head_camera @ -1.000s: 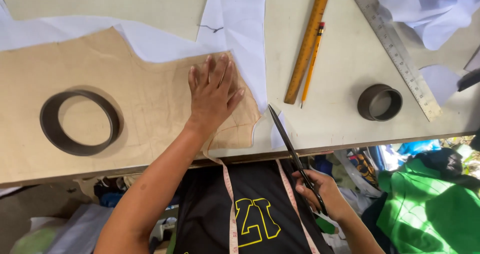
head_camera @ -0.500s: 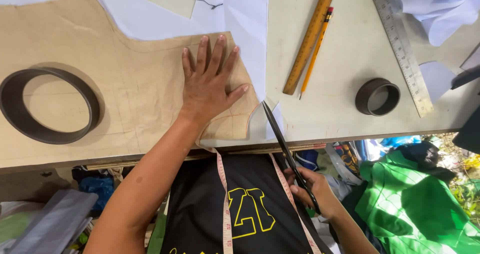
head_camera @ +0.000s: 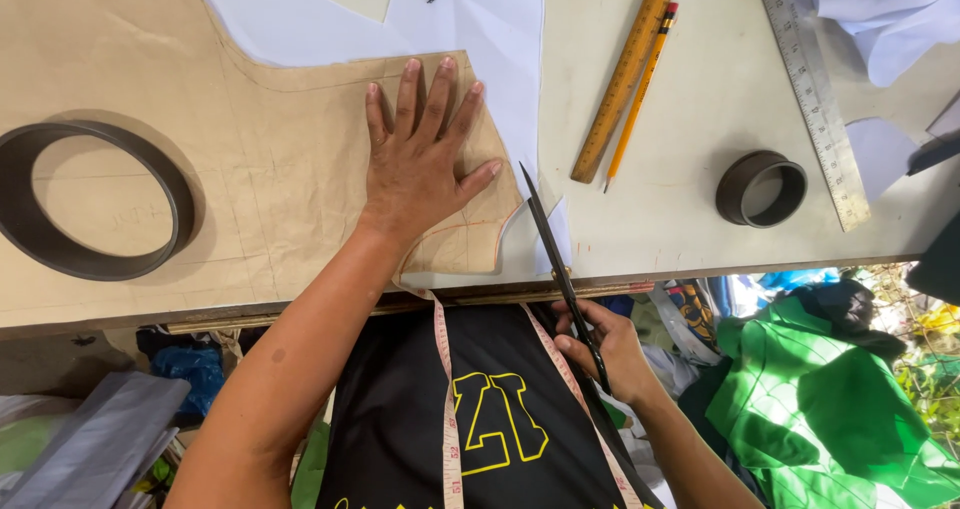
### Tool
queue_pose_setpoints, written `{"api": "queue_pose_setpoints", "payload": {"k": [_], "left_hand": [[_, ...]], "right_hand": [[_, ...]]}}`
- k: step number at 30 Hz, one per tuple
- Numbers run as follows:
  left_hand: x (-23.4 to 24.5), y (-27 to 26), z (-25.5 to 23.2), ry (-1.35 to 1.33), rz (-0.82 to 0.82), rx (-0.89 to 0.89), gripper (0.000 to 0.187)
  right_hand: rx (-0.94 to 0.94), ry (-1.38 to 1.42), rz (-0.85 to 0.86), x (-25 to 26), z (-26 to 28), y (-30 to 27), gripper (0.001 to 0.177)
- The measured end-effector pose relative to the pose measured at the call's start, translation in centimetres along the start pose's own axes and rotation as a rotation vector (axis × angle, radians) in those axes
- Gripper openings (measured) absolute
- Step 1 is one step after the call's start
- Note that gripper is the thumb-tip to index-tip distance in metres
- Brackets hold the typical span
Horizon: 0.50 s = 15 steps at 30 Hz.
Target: The person lays out a large piece of white fabric on a table and places a brown paper pattern on top. They use scissors to cut the fabric along the pattern's outline, adjusting the fabric and pattern as needed to complete the cut.
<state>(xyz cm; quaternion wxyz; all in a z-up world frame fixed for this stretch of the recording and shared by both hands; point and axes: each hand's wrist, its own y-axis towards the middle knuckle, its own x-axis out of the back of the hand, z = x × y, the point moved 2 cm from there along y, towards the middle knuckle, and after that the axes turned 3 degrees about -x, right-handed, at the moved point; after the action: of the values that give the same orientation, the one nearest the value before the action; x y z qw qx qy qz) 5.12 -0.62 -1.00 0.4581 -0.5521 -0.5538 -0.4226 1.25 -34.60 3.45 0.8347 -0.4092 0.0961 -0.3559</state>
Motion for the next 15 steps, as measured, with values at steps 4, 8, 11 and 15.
{"api": "queue_pose_setpoints", "payload": {"k": [4, 8, 11, 15], "left_hand": [[0.1, 0.0, 0.0, -0.006, -0.068, -0.014, 0.083], [0.0, 0.0, 0.0, -0.022, -0.090, -0.023, 0.082], [0.1, -0.1, 0.0, -0.026, -0.101, -0.029, 0.081], [0.2, 0.0, 0.0, -0.033, -0.107, -0.038, 0.081]], "right_hand": [[-0.038, -0.019, -0.019, -0.3, 0.4, 0.3, 0.054], [-0.014, 0.024, -0.008, -0.2, 0.7, 0.5, 0.055], [-0.036, 0.016, -0.012, -0.4, 1.0, 0.4, 0.055], [-0.110, -0.001, -0.042, -0.7, 1.1, 0.3, 0.058]]}}
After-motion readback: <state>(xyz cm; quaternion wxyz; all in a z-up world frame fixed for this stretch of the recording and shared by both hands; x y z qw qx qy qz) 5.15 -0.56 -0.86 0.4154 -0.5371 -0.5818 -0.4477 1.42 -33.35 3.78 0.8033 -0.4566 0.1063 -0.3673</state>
